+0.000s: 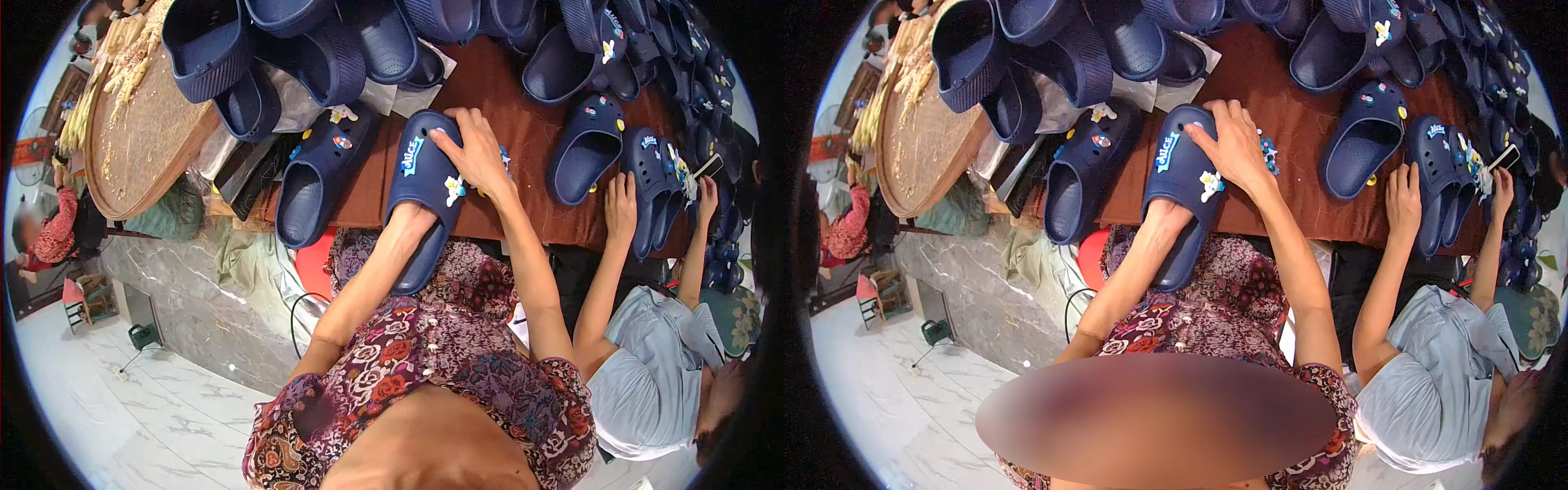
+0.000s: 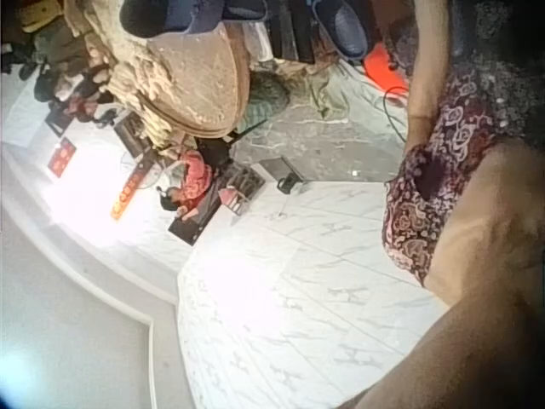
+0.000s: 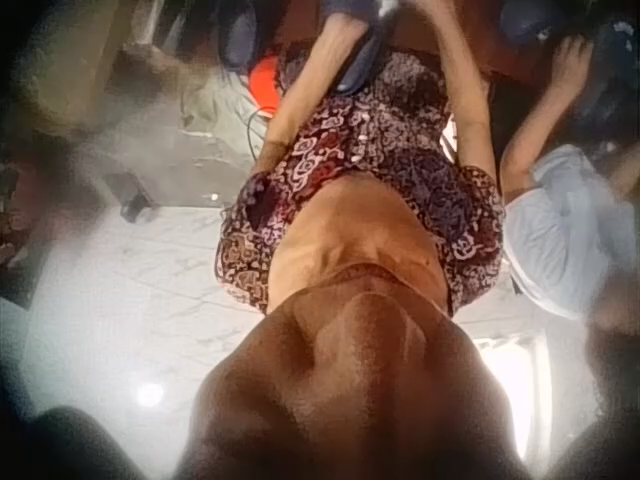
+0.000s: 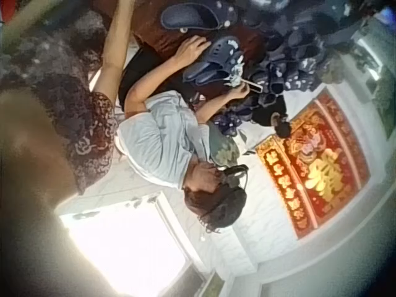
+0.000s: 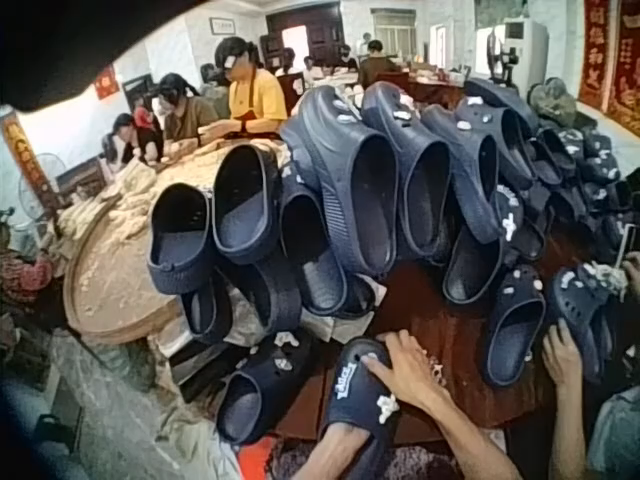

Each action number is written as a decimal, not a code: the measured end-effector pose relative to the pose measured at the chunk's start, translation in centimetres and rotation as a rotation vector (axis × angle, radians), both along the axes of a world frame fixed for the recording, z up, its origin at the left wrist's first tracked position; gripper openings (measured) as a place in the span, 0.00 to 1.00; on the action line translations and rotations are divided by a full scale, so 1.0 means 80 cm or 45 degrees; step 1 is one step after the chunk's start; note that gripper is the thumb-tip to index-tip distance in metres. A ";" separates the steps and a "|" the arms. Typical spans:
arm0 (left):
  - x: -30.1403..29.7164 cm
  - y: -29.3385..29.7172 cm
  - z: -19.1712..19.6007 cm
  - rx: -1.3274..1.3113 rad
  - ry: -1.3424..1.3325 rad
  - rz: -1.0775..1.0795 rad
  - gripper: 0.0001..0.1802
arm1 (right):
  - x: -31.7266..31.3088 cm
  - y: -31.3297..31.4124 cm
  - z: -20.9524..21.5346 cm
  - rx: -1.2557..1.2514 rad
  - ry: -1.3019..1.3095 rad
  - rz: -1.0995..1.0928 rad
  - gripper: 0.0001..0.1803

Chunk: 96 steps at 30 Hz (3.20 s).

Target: Applying small decorative charms or accessories to blue rubber clogs.

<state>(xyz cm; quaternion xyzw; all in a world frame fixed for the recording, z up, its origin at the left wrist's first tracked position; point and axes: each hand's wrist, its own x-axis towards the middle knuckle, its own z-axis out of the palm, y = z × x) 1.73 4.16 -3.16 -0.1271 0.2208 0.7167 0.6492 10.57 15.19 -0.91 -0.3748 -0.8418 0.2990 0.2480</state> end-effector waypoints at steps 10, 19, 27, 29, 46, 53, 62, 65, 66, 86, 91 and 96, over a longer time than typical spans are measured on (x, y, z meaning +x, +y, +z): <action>0.009 0.011 -0.004 -0.065 -0.042 0.093 0.23 | 0.002 0.002 0.008 0.059 -0.184 0.011 0.30; 0.000 0.015 -0.074 0.156 0.755 -0.087 0.21 | -0.017 -0.011 0.011 0.278 -0.217 0.009 0.23; 0.007 0.013 -0.002 -0.163 1.696 -0.324 0.20 | -0.007 0.001 -0.007 0.383 -0.144 -0.034 0.14; 0.003 0.012 -0.002 -0.183 1.510 -0.243 0.20 | -0.004 0.003 0.002 0.140 -0.077 -0.034 0.12; 0.024 -0.068 0.014 -0.176 0.401 -0.020 0.24 | 0.081 -0.004 -0.017 0.159 -0.047 -0.260 0.13; 0.020 -0.088 0.012 0.233 0.406 0.093 0.24 | 0.066 -0.030 0.009 0.133 0.180 -0.166 0.13; 0.013 -0.073 0.024 0.008 0.494 -0.123 0.21 | 0.039 -0.040 0.007 -0.015 0.279 -0.157 0.10; 0.014 -0.072 0.030 -0.068 0.511 -0.131 0.21 | 0.045 -0.051 0.002 0.003 0.397 -0.226 0.12; 0.012 -0.075 0.030 -0.094 0.495 -0.114 0.20 | 0.049 -0.058 0.004 0.001 0.400 -0.238 0.12; 0.075 0.009 0.125 0.464 0.617 -0.385 0.24 | 0.130 -0.171 -0.015 -0.438 0.849 -0.403 0.34; 0.061 -0.016 0.126 0.648 1.245 -0.440 0.21 | 0.149 -0.127 0.001 -0.233 0.883 -0.725 0.26; 0.012 -0.038 0.087 0.432 1.595 -0.248 0.16 | 0.168 -0.032 0.022 -0.194 1.012 -1.020 0.23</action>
